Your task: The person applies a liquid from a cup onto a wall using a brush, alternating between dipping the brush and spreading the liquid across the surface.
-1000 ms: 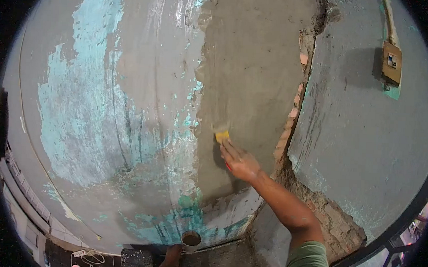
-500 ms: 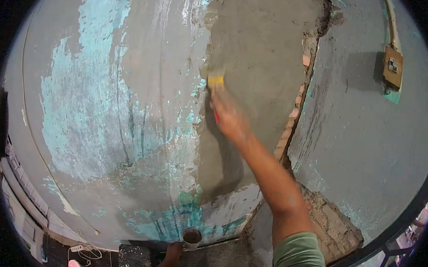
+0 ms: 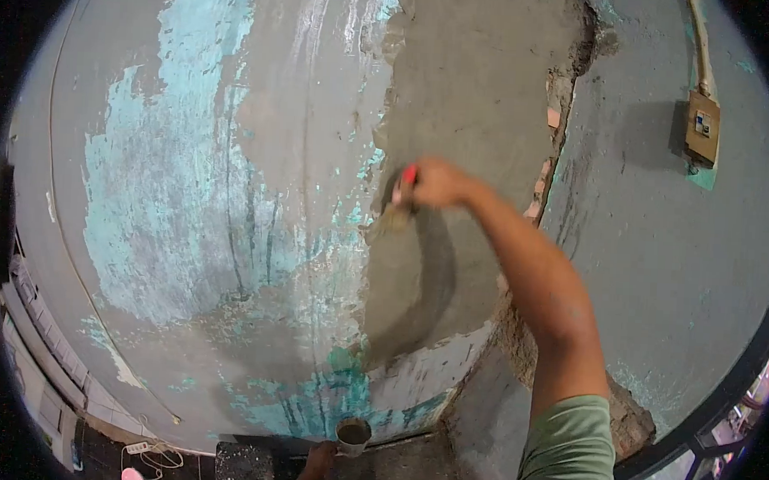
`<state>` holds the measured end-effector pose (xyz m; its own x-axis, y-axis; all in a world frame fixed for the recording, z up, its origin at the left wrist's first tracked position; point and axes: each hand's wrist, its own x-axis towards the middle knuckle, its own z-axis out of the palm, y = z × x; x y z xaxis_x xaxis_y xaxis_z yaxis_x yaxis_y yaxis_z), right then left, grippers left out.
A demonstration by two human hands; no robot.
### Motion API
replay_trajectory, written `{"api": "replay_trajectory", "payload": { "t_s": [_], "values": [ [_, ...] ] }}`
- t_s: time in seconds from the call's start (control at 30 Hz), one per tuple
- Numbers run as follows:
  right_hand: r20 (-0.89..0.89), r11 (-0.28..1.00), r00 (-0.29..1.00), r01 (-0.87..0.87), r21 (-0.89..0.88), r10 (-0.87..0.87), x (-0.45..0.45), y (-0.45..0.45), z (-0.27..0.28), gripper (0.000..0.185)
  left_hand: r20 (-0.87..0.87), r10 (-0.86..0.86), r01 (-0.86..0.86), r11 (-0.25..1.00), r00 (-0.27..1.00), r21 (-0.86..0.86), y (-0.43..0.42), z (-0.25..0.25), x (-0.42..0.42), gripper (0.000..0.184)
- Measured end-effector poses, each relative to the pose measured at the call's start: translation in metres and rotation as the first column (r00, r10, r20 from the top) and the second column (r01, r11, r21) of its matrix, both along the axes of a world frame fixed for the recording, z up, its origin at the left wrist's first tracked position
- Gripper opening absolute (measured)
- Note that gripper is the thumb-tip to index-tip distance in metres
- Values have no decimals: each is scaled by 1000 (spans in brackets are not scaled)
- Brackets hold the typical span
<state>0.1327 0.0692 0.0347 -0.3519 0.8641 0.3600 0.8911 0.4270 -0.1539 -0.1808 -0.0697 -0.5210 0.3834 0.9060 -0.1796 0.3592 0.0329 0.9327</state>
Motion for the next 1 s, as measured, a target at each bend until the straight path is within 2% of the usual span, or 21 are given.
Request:
{"api": "replay_trajectory", "payload": {
  "t_s": [0.03, 0.07, 0.1, 0.17, 0.2, 0.3, 0.37, 0.4, 0.43, 0.47, 0.53, 0.57, 0.6, 0.67, 0.73, 0.77, 0.8, 0.87, 0.9, 0.97, 1.0],
  "values": [
    [78, 997, 995, 51, 65, -56, -1, 4, 35, 32, -45, -21, 28, 988, 999, 151, 6, -20, -1, 18],
    [25, 997, 999, 24, 79, -26, -1, 0, 68, 31, -94, -35, 62, 953, 995, 298, 14, -54, -2, 18],
    [69, 976, 986, 138, 166, -152, -2, -6, 102, 30, -142, -43, 102, 894, 989, 436, 18, -77, -2, 17],
    [-113, 925, 992, 94, 369, -55, 5, -12, 144, 27, -56, -56, 77, 849, 997, 523, 16, -87, -10, 21],
    [-116, 884, 993, 84, 460, -33, -2, -24, 153, 27, -14, -65, 61, 823, 998, 565, 16, -89, -13, 27],
    [-150, 703, 989, 96, 705, 16, -16, -40, 158, 25, -89, -20, 33, 988, 996, 150, 10, -48, -18, 28],
    [-198, 525, 980, 149, 838, 37, -20, -30, 131, 21, -284, -69, 153, 946, 956, 285, 29, -103, -27, 31],
    [-60, 443, 995, 20, 896, 77, -13, -16, 114, 22, -378, -82, 221, 914, 922, 340, 35, -123, -27, 32],
    [77, 356, 992, -109, 928, 103, -4, 1, 90, 24, -212, -40, 89, 970, 976, 226, 28, -116, -24, 29],
    [109, 389, 994, -105, 915, 13, -1, 11, 60, 28, -49, 31, -26, 996, 998, 86, 18, -86, -19, 27],
    [148, 431, 984, -94, 897, -95, -3, 20, -8, 32, 3, 60, -59, 982, 998, 179, 9, -72, -17, 20],
    [155, 442, 981, -89, 893, -114, -4, 18, -40, 33, -111, 16, 31, 911, 994, 411, 10, -78, -18, 17],
    [192, 463, 975, -118, 879, -116, -3, 11, -69, 33, -228, -1, 142, 783, 974, 606, 12, -86, -19, 14],
    [229, 551, 964, -121, 825, -132, -4, -5, -124, 34, -7, 54, -52, 982, 999, 184, 34, -153, -7, 14],
    [281, 650, 948, -120, 750, -149, -3, -22, -178, 33, -44, 36, -32, 994, 998, 103, 29, -155, -6, 15],
    [332, 681, 931, -147, 718, -149, 0, -30, -196, 31, -184, -29, 77, 964, 982, 256, 17, -109, -8, 15],
    [338, 779, 937, -145, 609, -90, 0, -40, -206, 30, -330, -74, 205, 902, 941, 381, 8, -74, -8, 16],
    [327, 919, 945, -154, 363, 29, -2, -60, -210, 27, -450, -108, 307, 865, 886, 397, 10, -62, -6, 19],
    [237, 965, 971, -73, 251, 12, -7, -67, -197, 26, -505, -123, 358, 844, 854, 400, 9, -61, -5, 20],
    [61, 998, 996, 59, -5, -59, -18, -74, -145, 23, -387, -78, 278, 824, 919, 494, 5, -64, -4, 22],
    [33, 980, 999, -39, 194, 33, -17, -67, -117, 22, -324, -57, 233, 812, 944, 536, 4, -64, -5, 23]
  ]
}}
